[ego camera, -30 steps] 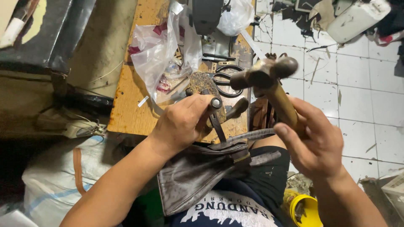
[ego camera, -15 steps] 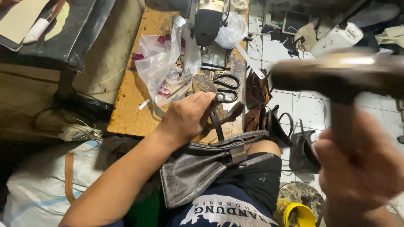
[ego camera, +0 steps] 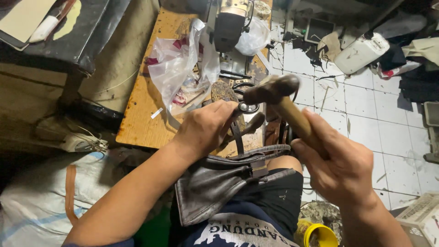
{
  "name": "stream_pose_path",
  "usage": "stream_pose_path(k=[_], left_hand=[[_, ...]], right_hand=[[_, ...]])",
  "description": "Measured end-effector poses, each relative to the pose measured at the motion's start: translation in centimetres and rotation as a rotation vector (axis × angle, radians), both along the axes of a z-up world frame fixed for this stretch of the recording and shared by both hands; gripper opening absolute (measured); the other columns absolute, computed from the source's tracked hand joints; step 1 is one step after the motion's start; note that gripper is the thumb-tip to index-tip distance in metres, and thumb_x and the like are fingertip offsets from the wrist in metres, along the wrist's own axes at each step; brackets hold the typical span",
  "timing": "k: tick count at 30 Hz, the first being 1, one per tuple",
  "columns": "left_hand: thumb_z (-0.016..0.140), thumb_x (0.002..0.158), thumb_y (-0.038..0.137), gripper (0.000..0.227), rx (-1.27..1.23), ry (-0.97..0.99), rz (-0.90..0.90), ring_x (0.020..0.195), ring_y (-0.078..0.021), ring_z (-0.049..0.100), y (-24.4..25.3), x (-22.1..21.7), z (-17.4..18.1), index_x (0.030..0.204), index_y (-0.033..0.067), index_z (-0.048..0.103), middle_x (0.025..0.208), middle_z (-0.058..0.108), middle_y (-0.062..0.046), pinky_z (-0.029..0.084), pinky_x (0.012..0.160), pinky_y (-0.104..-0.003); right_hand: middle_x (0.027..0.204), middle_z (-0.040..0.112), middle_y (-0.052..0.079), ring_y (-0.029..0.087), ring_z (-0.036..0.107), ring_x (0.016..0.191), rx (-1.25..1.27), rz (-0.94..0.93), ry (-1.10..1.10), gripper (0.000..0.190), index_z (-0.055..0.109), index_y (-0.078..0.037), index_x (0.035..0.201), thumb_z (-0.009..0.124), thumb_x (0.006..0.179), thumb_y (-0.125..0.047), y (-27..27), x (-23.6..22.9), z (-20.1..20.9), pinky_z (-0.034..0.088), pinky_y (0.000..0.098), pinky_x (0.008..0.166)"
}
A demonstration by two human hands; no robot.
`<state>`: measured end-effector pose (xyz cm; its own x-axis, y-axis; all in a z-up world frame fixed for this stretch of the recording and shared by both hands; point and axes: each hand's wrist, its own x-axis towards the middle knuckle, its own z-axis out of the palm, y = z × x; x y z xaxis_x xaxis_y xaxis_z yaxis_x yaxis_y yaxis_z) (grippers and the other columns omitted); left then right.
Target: Attaching metal hardware to a leather bag using a hammer and a small hand tool
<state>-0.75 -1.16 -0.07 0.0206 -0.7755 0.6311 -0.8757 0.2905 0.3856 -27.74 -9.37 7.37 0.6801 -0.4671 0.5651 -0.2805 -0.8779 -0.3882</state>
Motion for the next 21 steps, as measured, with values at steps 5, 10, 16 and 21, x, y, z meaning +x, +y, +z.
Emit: stream_pose_path(k=[5,10,16,21], left_hand=[[0.051,0.102,0.013,0.017,0.001,0.000,-0.019,0.067,-0.0303,0.065,-0.1,0.3,-0.9,0.115,0.0045,0.059,0.088,0.064,-0.011,0.056,0.053,-0.044],[0.053,0.105,0.016,0.013,-0.031,-0.028,0.035,0.066,-0.0312,0.065,-0.2,0.1,-0.2,0.112,0.0079,0.061,0.083,0.062,-0.008,0.050,0.050,-0.046],[0.057,0.096,0.011,0.023,0.021,0.045,-0.030,0.077,-0.0348,0.068,-0.2,0.1,-0.7,0.118,0.0070,0.062,0.093,0.065,-0.011,0.054,0.063,-0.046],[0.056,0.103,0.017,0.015,0.032,0.001,0.028,0.069,-0.0332,0.067,-0.2,-0.2,-0.6,0.113,0.0091,0.062,0.087,0.064,-0.009,0.053,0.054,-0.050]], right_hand=[[0.082,0.065,0.008,0.017,0.049,0.057,-0.018,-0.027,0.051,0.050,0.057,0.001,0.143,0.073,0.097,-0.011,0.4,1.3,0.6,0.047,0.0324,0.059],[0.128,0.073,0.026,0.018,0.072,0.088,-0.034,-0.061,0.038,0.056,0.063,0.006,0.140,0.083,0.089,-0.009,0.1,-0.2,1.8,0.059,0.0296,0.086],[0.084,0.043,0.011,0.023,0.041,0.068,-0.186,-0.431,-0.113,0.004,0.047,0.006,0.092,0.048,0.091,0.010,-3.6,-6.4,-6.2,0.028,0.0337,0.060],[0.108,0.077,0.018,0.021,0.073,0.080,-0.060,-0.096,0.182,0.054,0.063,0.001,0.143,0.078,0.093,-0.012,0.3,0.0,1.7,0.058,0.0336,0.078]])
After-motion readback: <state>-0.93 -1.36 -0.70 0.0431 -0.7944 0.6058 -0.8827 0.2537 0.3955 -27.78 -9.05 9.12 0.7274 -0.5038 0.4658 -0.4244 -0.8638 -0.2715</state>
